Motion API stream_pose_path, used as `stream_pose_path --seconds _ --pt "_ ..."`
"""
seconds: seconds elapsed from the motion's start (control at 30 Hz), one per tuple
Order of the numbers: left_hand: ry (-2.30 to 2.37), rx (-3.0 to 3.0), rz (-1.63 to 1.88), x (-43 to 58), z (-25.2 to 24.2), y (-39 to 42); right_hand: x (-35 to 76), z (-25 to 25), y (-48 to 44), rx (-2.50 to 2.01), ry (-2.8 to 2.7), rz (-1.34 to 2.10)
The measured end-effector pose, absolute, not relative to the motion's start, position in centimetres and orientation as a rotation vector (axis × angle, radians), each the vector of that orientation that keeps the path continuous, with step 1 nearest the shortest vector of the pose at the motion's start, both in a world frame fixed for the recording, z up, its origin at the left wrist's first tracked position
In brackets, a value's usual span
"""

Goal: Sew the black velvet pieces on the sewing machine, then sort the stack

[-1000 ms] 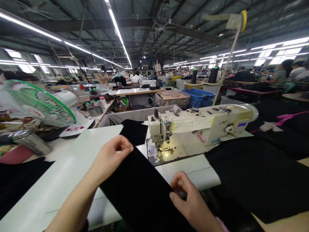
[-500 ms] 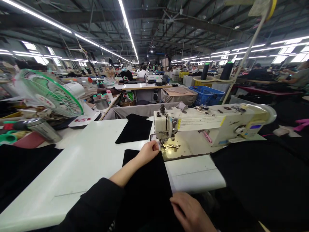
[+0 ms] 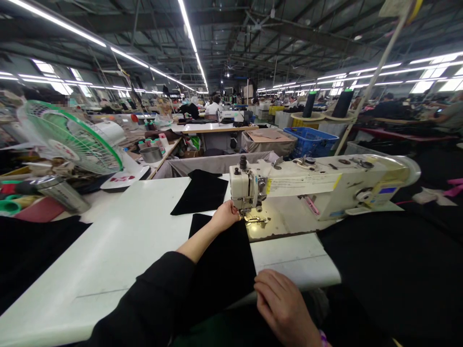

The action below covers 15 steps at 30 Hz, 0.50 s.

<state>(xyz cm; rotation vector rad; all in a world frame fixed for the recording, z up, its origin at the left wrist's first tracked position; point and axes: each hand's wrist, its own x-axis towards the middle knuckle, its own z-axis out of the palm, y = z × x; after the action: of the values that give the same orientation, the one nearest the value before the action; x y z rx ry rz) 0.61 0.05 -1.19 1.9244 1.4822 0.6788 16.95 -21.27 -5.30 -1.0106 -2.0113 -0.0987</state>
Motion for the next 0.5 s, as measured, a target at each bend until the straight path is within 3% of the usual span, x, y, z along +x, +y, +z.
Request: stream_pose_path --seconds 0.3,0.43,0.5 --pt "1.485 1.984 0.668 0.3 -1.3 0.3 17.0 -5.7 -21.2 -1.006 -2.057 -0.053" --pt "1.760 2.397 0.630 0.5 0.7 -4.2 17.2 -5.4 -21.2 -1.001 -2.085 -0.020" --pt "1.666 2.560 0.529 0.3 1.3 -8.3 17.2 -5.1 -21.2 -0.992 -2.092 0.002"
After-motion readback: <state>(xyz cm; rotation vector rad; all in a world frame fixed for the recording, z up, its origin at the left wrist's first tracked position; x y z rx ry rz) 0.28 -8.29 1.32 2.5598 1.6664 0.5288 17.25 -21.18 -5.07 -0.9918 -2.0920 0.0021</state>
